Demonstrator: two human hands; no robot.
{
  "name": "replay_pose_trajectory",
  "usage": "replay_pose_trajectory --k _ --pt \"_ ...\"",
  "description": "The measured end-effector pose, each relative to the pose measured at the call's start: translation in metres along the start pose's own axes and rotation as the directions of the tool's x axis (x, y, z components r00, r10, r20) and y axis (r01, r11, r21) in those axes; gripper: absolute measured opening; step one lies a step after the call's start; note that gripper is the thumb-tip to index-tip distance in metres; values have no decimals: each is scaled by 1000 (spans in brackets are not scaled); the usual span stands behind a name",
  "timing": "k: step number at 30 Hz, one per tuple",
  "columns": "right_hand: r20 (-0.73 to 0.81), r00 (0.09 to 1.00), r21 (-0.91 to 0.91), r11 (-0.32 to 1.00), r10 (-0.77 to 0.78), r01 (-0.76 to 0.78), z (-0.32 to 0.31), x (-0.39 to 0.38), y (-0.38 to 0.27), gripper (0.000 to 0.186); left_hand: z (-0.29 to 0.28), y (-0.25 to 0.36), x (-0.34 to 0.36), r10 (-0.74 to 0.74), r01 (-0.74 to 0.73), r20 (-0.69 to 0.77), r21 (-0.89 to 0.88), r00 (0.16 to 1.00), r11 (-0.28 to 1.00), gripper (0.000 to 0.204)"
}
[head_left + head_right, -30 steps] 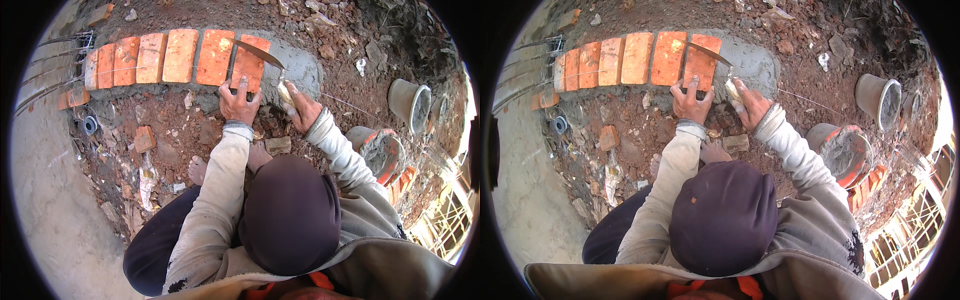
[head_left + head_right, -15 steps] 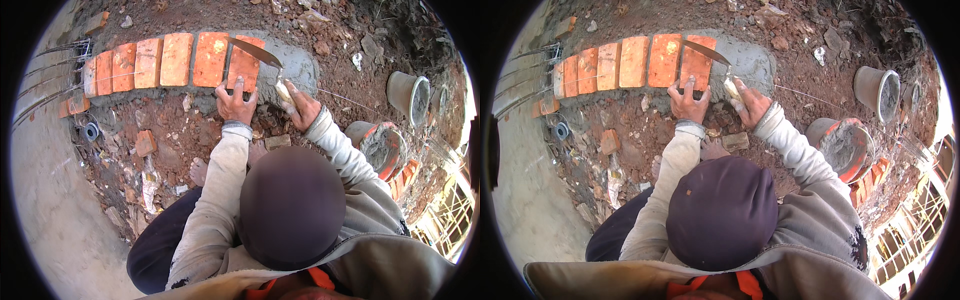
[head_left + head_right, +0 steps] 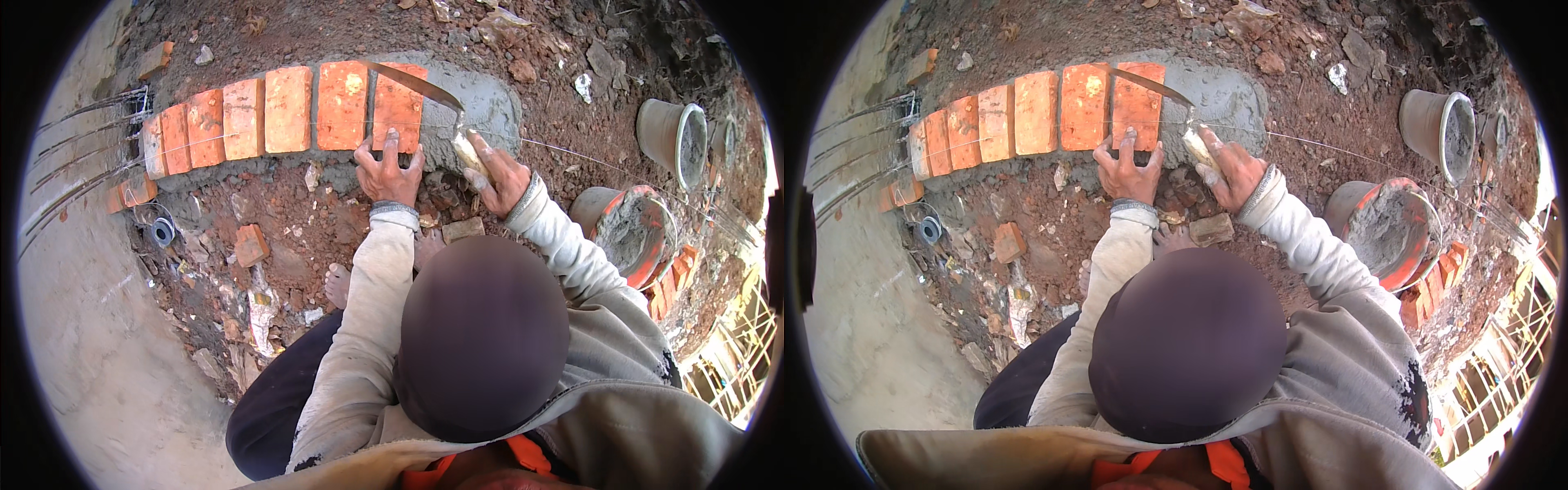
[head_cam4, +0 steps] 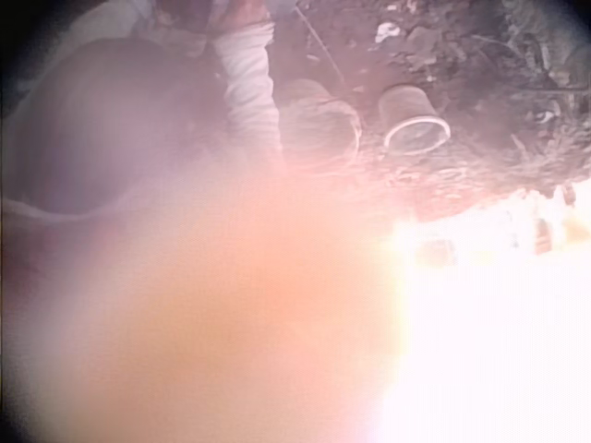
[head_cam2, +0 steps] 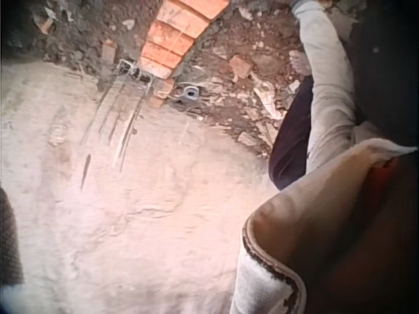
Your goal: The person scoops mortar from a bucket and spreads it on the ground to lay a row of bricks. They use a trowel to apply mortar between the bricks and tap them into alignment along a guide string.
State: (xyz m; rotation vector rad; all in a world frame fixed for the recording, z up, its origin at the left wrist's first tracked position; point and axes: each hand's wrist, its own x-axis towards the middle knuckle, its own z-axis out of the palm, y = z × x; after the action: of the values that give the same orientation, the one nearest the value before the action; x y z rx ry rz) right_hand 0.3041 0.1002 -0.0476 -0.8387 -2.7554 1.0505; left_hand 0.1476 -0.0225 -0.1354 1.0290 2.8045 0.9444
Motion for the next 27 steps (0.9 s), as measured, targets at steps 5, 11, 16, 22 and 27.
replay_pose_trajectory --k 5,11,16,22,27 --pt "48 997 -4 998 56 -56 9 1 5 62 0 -2 0 12 -12 -2 24 1000 1000 52" --pt "54 993 3 995 104 -104 5 1 1 63 -3 0 -2 16 -18 35 42 999 999 56" --pt "-70 997 118 992 -31 39 1 -1 -6 64 -6 -8 -1 9 -9 19 13 1000 1000 64" --pt "-62 998 127 991 -20 28 11 -5 4 59 -6 -3 0 11 -13 29 70 1000 997 67" --pt "6 998 29 998 55 -55 12 -6 6 59 -6 -2 0 3 -5 21 106 1000 994 67"
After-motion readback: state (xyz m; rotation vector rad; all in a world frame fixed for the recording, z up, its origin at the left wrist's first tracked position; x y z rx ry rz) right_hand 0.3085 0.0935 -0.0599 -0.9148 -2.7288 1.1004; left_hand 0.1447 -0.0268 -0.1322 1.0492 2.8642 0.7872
